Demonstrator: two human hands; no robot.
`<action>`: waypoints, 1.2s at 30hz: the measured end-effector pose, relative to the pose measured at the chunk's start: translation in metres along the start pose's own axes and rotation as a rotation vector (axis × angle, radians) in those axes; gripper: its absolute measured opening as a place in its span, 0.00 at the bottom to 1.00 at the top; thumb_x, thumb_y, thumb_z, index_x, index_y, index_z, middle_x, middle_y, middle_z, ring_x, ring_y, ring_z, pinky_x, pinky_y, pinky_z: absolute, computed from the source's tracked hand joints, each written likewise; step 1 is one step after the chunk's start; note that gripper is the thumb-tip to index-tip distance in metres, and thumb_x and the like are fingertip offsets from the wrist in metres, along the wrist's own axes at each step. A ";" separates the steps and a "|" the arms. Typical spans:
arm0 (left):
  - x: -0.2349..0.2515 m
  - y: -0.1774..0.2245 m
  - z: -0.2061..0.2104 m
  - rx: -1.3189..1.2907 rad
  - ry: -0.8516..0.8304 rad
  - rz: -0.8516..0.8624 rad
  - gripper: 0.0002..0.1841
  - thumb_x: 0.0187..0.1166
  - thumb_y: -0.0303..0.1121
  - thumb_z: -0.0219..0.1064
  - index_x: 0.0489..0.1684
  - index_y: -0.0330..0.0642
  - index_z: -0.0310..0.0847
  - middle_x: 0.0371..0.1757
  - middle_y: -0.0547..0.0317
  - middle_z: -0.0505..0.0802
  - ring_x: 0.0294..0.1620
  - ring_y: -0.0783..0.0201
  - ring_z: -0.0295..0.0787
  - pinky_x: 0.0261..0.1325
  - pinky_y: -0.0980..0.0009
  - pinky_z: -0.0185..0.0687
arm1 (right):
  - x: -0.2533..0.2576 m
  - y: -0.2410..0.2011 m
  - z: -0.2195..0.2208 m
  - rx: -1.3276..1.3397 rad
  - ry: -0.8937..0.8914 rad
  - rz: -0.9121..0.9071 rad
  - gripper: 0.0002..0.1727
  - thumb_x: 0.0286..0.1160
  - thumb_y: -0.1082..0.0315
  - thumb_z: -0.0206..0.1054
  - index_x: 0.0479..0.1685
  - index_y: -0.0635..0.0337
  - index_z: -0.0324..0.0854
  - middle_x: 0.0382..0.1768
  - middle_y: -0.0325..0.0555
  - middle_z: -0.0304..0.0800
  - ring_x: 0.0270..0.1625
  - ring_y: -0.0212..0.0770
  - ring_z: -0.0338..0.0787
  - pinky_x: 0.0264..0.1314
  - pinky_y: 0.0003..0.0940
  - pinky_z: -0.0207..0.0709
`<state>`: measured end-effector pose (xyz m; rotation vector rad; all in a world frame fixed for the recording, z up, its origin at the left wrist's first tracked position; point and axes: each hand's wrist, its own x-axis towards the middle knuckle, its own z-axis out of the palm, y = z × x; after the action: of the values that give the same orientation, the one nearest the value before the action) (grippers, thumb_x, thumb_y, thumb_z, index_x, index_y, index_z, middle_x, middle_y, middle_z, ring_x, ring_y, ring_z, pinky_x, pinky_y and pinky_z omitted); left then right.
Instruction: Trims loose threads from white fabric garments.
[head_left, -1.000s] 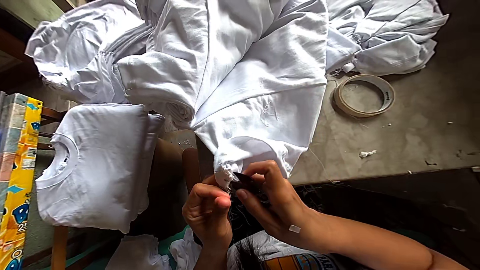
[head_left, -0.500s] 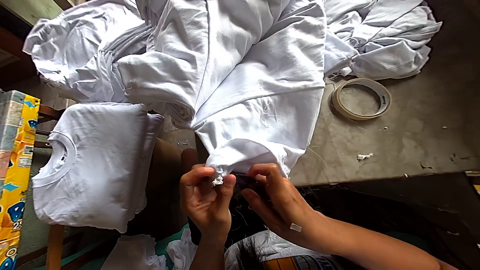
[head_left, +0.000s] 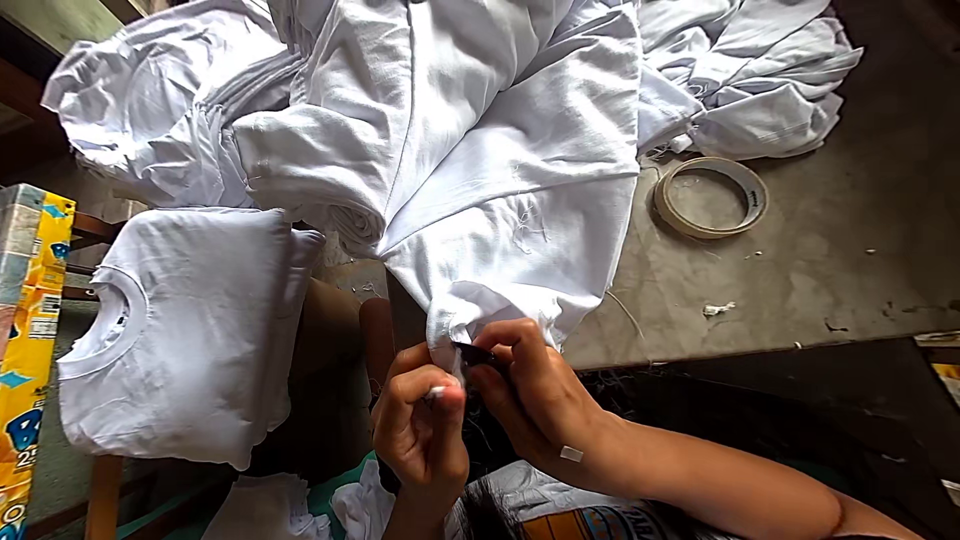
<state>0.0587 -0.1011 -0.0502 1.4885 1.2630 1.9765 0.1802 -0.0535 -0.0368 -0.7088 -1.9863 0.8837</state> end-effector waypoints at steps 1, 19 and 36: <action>0.000 0.000 -0.001 -0.007 -0.011 -0.001 0.11 0.90 0.46 0.58 0.46 0.55 0.84 0.50 0.82 0.88 0.58 0.87 0.81 0.61 0.88 0.74 | 0.000 0.000 -0.001 -0.014 0.000 0.000 0.10 0.89 0.66 0.52 0.52 0.66 0.69 0.24 0.40 0.75 0.23 0.25 0.73 0.29 0.15 0.67; -0.008 -0.003 -0.005 0.027 -0.052 0.098 0.08 0.89 0.41 0.60 0.47 0.52 0.84 0.58 0.77 0.91 0.63 0.80 0.85 0.65 0.83 0.81 | -0.007 0.000 -0.010 -0.089 -0.012 -0.020 0.10 0.89 0.64 0.52 0.52 0.64 0.69 0.21 0.38 0.72 0.20 0.26 0.70 0.23 0.17 0.64; -0.036 -0.003 -0.014 -0.276 -0.150 -0.402 0.11 0.87 0.42 0.60 0.44 0.52 0.90 0.40 0.77 0.95 0.45 0.82 0.92 0.53 0.80 0.88 | -0.008 0.026 -0.044 -0.228 -0.030 -0.074 0.19 0.88 0.57 0.60 0.48 0.69 0.80 0.30 0.47 0.83 0.34 0.27 0.80 0.41 0.12 0.72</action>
<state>0.0593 -0.1319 -0.0743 1.1239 1.0750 1.6627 0.2256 -0.0296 -0.0431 -0.7477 -2.1476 0.6334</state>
